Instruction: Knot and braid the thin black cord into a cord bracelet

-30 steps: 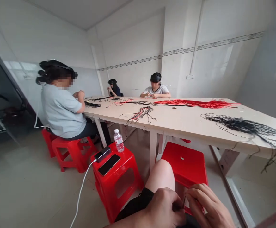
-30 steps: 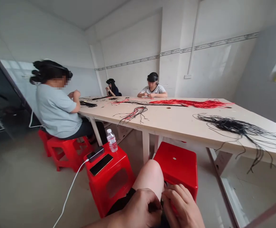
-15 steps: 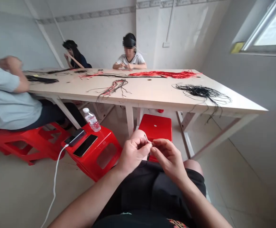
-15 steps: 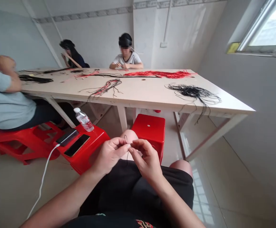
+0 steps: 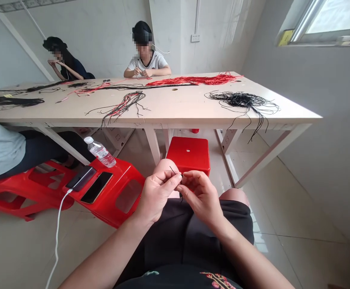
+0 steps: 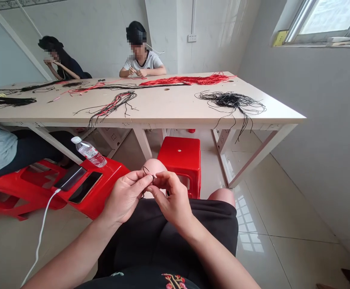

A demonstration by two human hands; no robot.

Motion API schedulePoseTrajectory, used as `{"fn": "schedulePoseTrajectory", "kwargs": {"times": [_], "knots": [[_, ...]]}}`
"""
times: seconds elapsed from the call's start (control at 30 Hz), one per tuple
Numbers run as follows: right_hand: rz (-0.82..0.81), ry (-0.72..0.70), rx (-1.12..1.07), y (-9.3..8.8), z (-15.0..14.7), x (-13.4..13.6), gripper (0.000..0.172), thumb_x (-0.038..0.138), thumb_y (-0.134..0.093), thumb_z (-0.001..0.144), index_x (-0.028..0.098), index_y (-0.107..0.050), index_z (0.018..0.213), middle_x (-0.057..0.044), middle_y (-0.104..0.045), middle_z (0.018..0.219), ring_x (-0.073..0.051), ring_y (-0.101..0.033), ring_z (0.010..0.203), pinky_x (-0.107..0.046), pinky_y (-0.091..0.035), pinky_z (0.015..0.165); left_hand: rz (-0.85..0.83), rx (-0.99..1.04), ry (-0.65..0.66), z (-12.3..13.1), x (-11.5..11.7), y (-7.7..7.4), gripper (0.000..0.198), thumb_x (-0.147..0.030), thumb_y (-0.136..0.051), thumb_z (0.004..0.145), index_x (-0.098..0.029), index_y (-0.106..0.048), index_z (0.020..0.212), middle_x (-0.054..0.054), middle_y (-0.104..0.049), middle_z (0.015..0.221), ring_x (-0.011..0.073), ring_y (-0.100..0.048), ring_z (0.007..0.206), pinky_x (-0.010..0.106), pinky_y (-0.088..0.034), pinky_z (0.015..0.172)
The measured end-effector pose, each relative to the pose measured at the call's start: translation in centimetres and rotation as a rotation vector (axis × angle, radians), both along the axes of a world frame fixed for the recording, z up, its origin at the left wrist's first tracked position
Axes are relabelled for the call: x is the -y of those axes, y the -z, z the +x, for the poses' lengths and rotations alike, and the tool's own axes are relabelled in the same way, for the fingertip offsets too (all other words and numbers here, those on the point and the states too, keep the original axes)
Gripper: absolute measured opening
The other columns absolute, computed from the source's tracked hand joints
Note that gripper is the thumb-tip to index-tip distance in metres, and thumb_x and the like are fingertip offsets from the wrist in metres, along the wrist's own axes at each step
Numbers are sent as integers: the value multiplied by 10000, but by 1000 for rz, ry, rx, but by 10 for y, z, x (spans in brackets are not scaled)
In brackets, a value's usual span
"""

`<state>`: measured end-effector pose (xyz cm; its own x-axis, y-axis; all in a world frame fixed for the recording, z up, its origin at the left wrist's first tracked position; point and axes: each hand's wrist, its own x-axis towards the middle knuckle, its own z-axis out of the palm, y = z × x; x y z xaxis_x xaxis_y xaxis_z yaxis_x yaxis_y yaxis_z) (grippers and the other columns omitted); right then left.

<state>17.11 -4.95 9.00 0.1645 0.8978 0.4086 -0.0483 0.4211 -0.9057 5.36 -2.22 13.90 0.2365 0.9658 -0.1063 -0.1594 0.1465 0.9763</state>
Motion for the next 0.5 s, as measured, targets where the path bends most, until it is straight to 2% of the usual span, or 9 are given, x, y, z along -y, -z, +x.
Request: {"fn": "schedulePoseTrajectory", "kwargs": {"times": [0.13, 0.37, 0.5], "knots": [[-7, 23, 16, 0, 0, 0, 190, 224, -572, 808, 224, -510, 987, -11, -586, 778, -121, -590, 677, -253, -508, 590, -17, 14, 15, 0, 1, -2, 159, -292, -699, 667, -136, -670, 678, -9, -584, 636, 43, -506, 573, 153, -431, 561], [-58, 88, 16, -2, 1, 3, 163, 193, -582, 767, 209, -499, 906, -11, -582, 788, -121, -603, 684, -247, -508, 606, -61, 45, 7, -1, 2, 0, 176, -307, -698, 668, -137, -670, 702, 11, -627, 673, 67, -553, 618, 169, -459, 598], [-95, 57, 2, 0, 3, 4, 149, 185, -560, 771, 209, -492, 902, -12, -603, 748, -149, -637, 723, -261, -518, 620, -32, 29, -5, -1, 2, 3, 182, -316, -681, 687, -141, -634, 666, 5, -623, 637, 63, -543, 595, 159, -445, 566]]}}
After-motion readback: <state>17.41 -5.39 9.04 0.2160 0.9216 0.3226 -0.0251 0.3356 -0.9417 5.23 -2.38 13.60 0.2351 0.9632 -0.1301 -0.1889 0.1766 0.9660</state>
